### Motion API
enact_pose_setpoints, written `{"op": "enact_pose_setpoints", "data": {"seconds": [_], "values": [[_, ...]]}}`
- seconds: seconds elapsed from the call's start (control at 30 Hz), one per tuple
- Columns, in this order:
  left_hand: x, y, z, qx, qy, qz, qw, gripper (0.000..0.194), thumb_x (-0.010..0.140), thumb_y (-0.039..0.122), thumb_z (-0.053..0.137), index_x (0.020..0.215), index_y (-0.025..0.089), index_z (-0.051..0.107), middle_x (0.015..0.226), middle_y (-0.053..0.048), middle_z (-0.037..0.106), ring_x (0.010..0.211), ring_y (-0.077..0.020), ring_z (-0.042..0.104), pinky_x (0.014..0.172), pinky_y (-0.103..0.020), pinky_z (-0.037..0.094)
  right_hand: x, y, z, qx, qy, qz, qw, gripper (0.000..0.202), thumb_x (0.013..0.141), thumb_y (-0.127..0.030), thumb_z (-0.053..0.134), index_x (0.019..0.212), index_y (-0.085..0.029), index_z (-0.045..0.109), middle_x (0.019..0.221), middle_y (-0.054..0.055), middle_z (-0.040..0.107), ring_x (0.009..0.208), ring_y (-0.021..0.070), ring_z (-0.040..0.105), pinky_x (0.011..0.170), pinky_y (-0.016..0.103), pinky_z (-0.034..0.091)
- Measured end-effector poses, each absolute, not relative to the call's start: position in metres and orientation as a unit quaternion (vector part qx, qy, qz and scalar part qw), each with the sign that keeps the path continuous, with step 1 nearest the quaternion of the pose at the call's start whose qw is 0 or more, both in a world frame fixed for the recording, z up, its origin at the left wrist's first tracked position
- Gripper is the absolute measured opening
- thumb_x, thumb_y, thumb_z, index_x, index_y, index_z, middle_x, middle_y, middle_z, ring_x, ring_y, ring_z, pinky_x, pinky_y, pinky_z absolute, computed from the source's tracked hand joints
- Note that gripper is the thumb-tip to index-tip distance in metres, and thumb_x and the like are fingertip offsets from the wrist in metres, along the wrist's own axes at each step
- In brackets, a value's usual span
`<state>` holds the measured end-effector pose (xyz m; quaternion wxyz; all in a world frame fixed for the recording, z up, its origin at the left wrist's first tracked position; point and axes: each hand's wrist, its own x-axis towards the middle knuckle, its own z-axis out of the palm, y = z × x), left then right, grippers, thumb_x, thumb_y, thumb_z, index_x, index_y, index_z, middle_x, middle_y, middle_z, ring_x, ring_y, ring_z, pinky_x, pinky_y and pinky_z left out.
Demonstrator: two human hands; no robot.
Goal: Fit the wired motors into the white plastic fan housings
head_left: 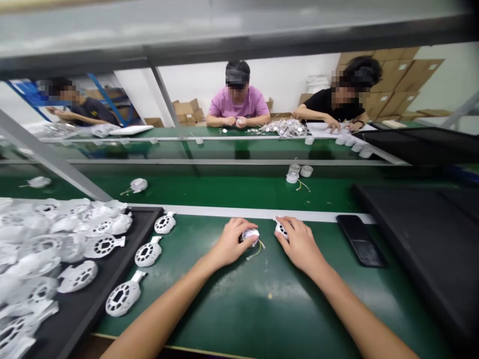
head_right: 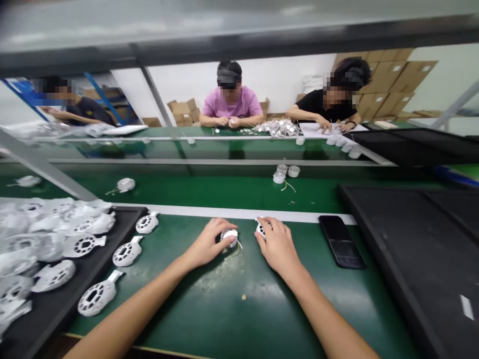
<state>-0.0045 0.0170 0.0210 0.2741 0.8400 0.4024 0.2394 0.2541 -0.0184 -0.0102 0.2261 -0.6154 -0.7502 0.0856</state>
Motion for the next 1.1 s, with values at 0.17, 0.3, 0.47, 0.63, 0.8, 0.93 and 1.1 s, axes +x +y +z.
{"op": "enact_pose_setpoints", "data": {"seconds": [0.17,0.3,0.47,0.63,0.8,0.93,1.1], "values": [[-0.041,0.027,0.026,0.874,0.327,0.145,0.33,0.07,0.097,0.04,0.066,0.161,0.031,0.039,0.162,-0.009,0.045,0.148,-0.031,0.042,0.125,-0.05,0.034,0.259,-0.019,0.0,-0.626,-0.73,0.039,0.27,0.044,0.107,-0.039,0.044,0.149,-0.028,0.053,0.146,0.014,0.058,0.136,0.0368,0.05,0.112,0.062,0.038],[-0.04,0.027,0.024,0.887,0.314,0.141,0.307,0.069,0.096,0.023,0.058,0.161,0.035,0.037,0.155,-0.006,0.054,0.142,-0.0289,0.047,0.122,-0.051,0.035,0.242,-0.03,0.015,-0.555,-0.745,0.127,0.347,0.034,0.109,-0.036,0.044,0.136,-0.029,0.063,0.131,0.01,0.067,0.124,0.028,0.061,0.107,0.047,0.048],[-0.024,0.014,0.021,0.885,0.311,0.167,0.303,0.057,0.093,0.028,0.068,0.147,0.033,0.052,0.141,-0.006,0.061,0.133,-0.0292,0.053,0.115,-0.048,0.041,0.222,-0.038,0.011,-0.528,-0.745,0.258,0.316,0.024,0.107,-0.036,0.052,0.118,-0.026,0.071,0.106,0.005,0.074,0.096,0.0208,0.068,0.089,0.036,0.055],[-0.023,0.012,0.017,0.861,0.287,0.208,0.365,0.041,0.098,0.028,0.065,0.137,0.027,0.054,0.144,-0.008,0.059,0.13,-0.0242,0.06,0.111,-0.04,0.049,0.223,-0.035,0.004,-0.539,-0.721,0.294,0.323,0.02,0.105,-0.035,0.055,0.108,-0.025,0.073,0.096,0.001,0.074,0.083,0.0174,0.067,0.081,0.032,0.054],[-0.021,0.009,0.013,0.876,0.28,0.213,0.33,0.031,0.1,0.031,0.063,0.13,0.025,0.055,0.155,-0.009,0.052,0.136,-0.0247,0.058,0.111,-0.041,0.05,0.224,-0.035,0.003,-0.54,-0.721,0.284,0.329,0.019,0.105,-0.032,0.057,0.107,-0.025,0.074,0.095,0.001,0.072,0.083,0.0169,0.065,0.08,0.03,0.051],[-0.017,0.006,0.015,0.871,0.293,0.216,0.331,0.053,0.101,0.033,0.063,0.15,0.028,0.044,0.149,-0.009,0.058,0.134,-0.025,0.059,0.113,-0.043,0.05,0.224,-0.034,0.002,-0.536,-0.719,0.289,0.336,0.017,0.104,-0.03,0.058,0.107,-0.025,0.074,0.094,0.001,0.072,0.082,0.0168,0.065,0.078,0.03,0.05],[-0.016,0.006,0.02,0.876,0.276,0.21,0.336,0.042,0.102,0.03,0.06,0.144,0.028,0.053,0.142,-0.008,0.059,0.127,-0.0223,0.062,0.111,-0.04,0.052,0.226,-0.034,0.002,-0.534,-0.718,0.289,0.34,0.015,0.103,-0.026,0.06,0.107,-0.026,0.074,0.091,0.0,0.071,0.081,0.0163,0.064,0.077,0.03,0.049]]}}
